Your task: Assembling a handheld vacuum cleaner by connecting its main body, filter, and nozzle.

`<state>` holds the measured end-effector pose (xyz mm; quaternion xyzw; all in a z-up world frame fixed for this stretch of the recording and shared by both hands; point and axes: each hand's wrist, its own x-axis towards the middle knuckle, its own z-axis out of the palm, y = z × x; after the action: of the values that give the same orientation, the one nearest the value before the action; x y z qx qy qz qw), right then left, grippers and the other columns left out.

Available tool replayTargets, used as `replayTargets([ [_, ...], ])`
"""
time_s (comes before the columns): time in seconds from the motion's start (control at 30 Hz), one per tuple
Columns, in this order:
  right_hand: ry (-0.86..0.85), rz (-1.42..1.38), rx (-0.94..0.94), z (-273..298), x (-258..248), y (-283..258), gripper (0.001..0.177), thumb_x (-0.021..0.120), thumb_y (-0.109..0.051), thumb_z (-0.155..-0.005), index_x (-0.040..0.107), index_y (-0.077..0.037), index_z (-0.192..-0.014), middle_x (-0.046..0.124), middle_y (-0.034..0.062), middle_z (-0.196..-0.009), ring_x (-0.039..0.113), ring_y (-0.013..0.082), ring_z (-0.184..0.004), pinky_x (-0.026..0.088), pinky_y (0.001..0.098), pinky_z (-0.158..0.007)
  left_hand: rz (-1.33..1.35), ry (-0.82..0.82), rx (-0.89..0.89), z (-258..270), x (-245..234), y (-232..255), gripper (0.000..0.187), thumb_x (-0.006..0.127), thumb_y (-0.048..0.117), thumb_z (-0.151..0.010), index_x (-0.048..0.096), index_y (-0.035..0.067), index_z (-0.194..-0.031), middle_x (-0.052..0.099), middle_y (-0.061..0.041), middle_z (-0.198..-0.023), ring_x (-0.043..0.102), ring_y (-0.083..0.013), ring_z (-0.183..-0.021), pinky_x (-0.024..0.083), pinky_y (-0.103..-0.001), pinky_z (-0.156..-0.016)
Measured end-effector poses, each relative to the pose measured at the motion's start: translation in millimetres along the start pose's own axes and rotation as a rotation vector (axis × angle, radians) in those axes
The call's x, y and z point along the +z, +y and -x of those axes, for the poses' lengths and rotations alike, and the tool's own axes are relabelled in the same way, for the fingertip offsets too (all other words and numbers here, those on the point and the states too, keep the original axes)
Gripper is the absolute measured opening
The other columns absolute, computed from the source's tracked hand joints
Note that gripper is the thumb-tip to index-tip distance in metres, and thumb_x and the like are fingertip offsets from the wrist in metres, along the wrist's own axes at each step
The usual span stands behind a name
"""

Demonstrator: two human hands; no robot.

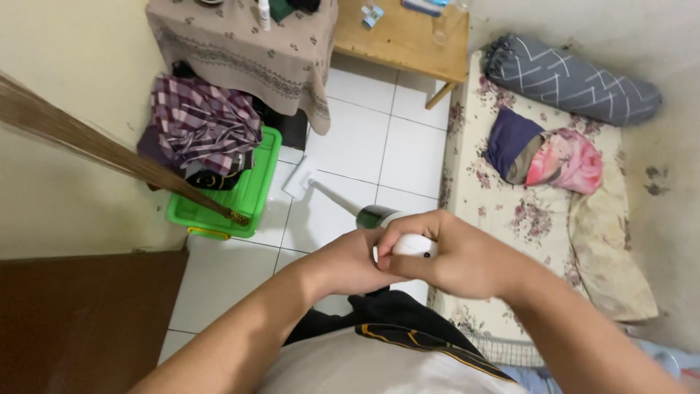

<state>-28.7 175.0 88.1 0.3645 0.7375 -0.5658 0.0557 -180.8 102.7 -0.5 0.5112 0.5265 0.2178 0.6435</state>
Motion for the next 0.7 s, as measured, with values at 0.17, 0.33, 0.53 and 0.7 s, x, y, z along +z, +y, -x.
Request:
replayTargets([
  [0.17, -0.083, 0.072, 0.150, -16, -36, -6, 0.017, 0.071, -0.013, -0.090, 0.080, -0.005, -0.101, 0.078, 0.0095, -0.091, 0.064, 0.0197, -0.081, 0.048, 0.0362, -0.076, 0.218, 0.092, 0.070, -27, 19, -7, 0.068, 0.075, 0.040, -0.083, 0.051, 0.017, -0.143, 0.066, -0.008, -0.130, 0.062, -0.0210, -0.123, 0.051, -0.035, -0.102],
  [0.33, -0.129, 0.119, -0.023, -25, -51, 4, 0.016, 0.068, -0.016, -0.085, 0.077, -0.006, -0.095, 0.082, 0.0038, -0.096, 0.074, 0.0117, -0.093, 0.056, 0.0285, -0.089, 0.365, 0.191, 0.077, -45, 28, -1, 0.066, 0.072, 0.036, -0.085, 0.048, 0.012, -0.141, 0.069, -0.009, -0.126, 0.063, -0.0203, -0.123, 0.049, -0.035, -0.104],
  [0.53, -0.115, 0.190, -0.131, -10, -59, 29, 0.017, 0.068, -0.019, -0.085, 0.077, -0.007, -0.095, 0.080, 0.0026, -0.094, 0.071, 0.0120, -0.091, 0.054, 0.0281, -0.089, 0.279, 0.244, -0.135, -53, 40, 10, 0.060, 0.071, 0.041, -0.082, 0.063, 0.009, -0.132, 0.071, -0.009, -0.125, 0.066, -0.0186, -0.121, 0.050, -0.034, -0.103],
  [0.7, 0.000, 0.218, 0.089, 22, -73, 18, 0.021, 0.070, -0.027, -0.085, 0.077, -0.009, -0.093, 0.077, 0.0063, -0.083, 0.065, 0.0135, -0.079, 0.054, 0.0315, -0.077, 0.254, 0.117, -0.056, -57, 58, 30, 0.078, 0.077, 0.049, -0.076, 0.057, 0.009, -0.140, 0.068, -0.011, -0.133, 0.062, -0.0199, -0.126, 0.047, -0.034, -0.106],
])
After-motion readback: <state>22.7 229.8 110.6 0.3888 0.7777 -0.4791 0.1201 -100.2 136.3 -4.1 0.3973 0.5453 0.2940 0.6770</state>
